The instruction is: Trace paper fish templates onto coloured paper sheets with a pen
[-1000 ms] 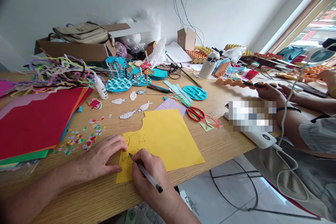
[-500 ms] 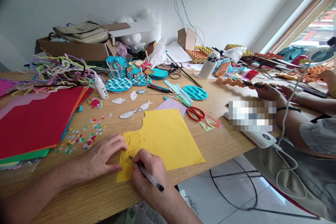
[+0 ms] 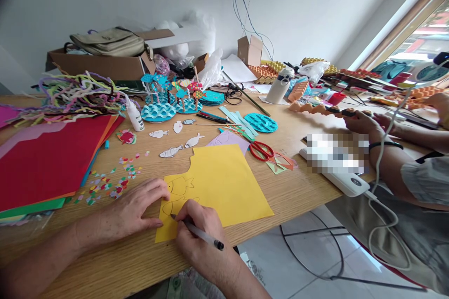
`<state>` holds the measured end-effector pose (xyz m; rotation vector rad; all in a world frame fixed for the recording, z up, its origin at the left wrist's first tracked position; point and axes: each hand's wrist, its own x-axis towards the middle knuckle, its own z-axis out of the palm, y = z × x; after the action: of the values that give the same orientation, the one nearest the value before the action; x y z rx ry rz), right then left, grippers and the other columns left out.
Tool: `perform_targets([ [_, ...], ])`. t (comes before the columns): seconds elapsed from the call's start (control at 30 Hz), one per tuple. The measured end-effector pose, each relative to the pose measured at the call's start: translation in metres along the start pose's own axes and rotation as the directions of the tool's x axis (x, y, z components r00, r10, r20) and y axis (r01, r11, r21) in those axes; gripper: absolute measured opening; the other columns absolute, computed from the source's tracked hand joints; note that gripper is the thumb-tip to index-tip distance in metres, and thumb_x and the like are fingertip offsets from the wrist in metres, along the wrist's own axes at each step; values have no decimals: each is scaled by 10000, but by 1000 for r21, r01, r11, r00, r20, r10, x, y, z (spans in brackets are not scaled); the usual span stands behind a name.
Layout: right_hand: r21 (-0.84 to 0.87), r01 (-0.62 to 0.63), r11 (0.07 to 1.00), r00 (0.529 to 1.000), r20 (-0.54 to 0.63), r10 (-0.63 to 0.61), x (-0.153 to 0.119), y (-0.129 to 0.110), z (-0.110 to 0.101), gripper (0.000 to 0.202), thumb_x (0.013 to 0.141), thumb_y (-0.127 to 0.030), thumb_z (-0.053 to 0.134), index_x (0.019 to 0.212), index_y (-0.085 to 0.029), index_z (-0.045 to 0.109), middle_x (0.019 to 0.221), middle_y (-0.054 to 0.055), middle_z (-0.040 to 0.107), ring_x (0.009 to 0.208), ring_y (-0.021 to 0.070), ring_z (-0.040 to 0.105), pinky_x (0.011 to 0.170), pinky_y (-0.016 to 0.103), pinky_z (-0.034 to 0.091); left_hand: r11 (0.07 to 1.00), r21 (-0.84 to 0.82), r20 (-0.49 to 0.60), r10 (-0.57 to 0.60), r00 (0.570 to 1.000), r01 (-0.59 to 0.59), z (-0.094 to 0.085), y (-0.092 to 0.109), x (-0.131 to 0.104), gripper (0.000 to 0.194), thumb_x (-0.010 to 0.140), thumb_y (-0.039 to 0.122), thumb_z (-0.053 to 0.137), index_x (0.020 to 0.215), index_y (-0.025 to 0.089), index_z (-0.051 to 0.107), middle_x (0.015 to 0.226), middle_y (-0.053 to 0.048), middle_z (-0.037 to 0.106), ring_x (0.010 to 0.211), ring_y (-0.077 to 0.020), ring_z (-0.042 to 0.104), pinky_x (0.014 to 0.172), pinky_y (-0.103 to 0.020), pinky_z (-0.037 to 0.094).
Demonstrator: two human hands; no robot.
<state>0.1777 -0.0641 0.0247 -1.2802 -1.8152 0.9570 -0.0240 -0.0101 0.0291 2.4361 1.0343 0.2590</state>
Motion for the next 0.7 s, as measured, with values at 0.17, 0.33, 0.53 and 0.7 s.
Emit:
perform_targets([
  [0.17,-5,4,1000,1000,13,-4,-1,0,0,100,681,-115,407,690,-203,453,537,-62,433,472,91,393,468,188,288,1000,-11,5,-10,1000,10,-1,1,1,300,749,291,711,958,221,508,1078,-29,528,1029,-235,507,865,-329,413],
  [0.33,11,-1,1000,1000,-4,1,-1,1,-1,94,703,-120,411,696,-204,455,527,-66,422,460,89,384,455,186,284,1000,-10,11,-16,1000,16,-1,1,1,307,744,289,716,960,217,510,1082,-26,527,1039,-232,502,871,-330,407],
  [0.53,-60,7,998,999,-52,-10,1,5,3,81,761,-139,432,756,-200,485,532,-65,457,451,87,399,456,185,299,999,-5,22,-31,999,31,-2,3,1,291,738,234,709,948,219,508,1072,-22,524,1034,-229,504,867,-323,408],
  [0.7,-97,1,995,1000,-29,-4,4,2,4,87,778,-158,432,752,-196,506,541,-47,490,457,95,427,455,186,320,1000,-13,19,-28,999,28,-3,4,2,286,734,212,708,938,221,507,1045,-18,525,1020,-226,506,860,-318,414],
])
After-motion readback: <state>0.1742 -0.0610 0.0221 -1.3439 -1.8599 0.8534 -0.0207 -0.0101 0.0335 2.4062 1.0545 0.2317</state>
